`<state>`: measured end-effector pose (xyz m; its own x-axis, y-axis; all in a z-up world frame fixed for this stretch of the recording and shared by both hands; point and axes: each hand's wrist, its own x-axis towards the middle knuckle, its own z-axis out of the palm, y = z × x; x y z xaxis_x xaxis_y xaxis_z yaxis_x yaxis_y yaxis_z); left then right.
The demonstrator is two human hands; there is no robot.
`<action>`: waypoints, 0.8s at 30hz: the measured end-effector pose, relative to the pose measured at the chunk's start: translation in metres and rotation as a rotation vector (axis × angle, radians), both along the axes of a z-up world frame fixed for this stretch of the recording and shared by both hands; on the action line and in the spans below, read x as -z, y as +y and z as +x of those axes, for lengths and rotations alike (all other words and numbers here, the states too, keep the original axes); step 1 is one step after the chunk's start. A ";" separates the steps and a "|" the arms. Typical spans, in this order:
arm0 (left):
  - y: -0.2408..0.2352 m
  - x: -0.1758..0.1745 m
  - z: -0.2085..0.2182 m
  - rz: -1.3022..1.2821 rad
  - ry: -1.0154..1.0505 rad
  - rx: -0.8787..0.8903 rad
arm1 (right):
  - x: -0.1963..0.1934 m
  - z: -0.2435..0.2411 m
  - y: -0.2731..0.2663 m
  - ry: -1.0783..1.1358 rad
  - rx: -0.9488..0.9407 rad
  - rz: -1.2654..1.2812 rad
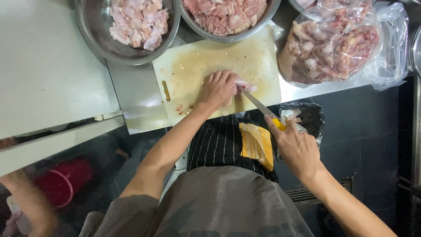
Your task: The person uses a knife to cut raw chicken pieces on a white cutting board. They separate the meat from the bone and trim the pieces, placing the processed meat into metal bowls nearby.
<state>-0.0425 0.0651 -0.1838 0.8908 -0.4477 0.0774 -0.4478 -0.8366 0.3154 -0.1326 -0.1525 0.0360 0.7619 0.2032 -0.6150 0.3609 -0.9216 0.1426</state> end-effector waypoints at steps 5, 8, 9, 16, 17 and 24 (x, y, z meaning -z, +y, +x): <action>-0.007 0.021 -0.001 -0.072 0.017 0.029 | -0.013 -0.002 0.005 0.016 0.038 -0.022; -0.008 0.047 0.004 -0.144 0.017 0.015 | -0.006 0.001 0.007 0.021 0.050 -0.002; -0.009 0.037 0.003 -0.146 0.021 0.017 | -0.001 0.004 0.007 0.025 0.052 -0.004; -0.006 0.017 0.005 0.015 0.110 0.024 | 0.028 0.009 -0.022 0.003 0.042 -0.006; -0.007 0.016 0.005 0.027 0.134 0.007 | 0.031 0.007 -0.032 0.014 0.055 -0.024; -0.005 0.017 0.010 -0.035 0.128 -0.105 | 0.036 -0.012 -0.082 -0.010 0.214 0.008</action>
